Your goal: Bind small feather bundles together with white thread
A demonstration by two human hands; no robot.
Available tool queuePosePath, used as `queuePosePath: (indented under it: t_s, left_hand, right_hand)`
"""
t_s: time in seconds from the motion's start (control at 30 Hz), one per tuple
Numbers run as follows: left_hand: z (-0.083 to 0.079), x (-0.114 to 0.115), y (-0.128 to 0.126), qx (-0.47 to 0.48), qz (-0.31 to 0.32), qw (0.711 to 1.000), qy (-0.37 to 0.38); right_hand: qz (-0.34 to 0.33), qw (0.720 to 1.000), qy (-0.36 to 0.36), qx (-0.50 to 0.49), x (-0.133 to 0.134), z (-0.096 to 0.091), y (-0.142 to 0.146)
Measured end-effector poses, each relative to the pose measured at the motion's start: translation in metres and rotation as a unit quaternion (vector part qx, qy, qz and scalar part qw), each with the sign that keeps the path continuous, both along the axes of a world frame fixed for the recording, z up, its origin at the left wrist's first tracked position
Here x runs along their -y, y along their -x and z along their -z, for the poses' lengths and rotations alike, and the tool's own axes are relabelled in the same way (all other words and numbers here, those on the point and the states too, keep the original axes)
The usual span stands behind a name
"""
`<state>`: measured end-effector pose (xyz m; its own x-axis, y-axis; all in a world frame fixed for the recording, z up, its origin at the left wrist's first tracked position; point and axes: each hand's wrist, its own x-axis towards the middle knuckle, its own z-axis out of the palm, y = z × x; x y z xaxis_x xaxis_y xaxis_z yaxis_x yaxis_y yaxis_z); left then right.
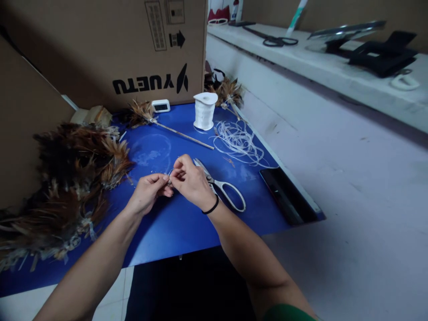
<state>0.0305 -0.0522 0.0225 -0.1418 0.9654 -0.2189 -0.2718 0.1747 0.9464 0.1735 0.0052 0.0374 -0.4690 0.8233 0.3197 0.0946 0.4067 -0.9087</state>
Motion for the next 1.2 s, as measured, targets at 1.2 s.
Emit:
queuePosePath:
  t_s: [1.2]
  left_hand:
    - [-0.002,0.003,0.0,-0.309,-0.008,0.938,-0.159]
  right_hand:
    - [-0.063,0.99,0.127,-0.026,-0.012,-0.001,-0.003]
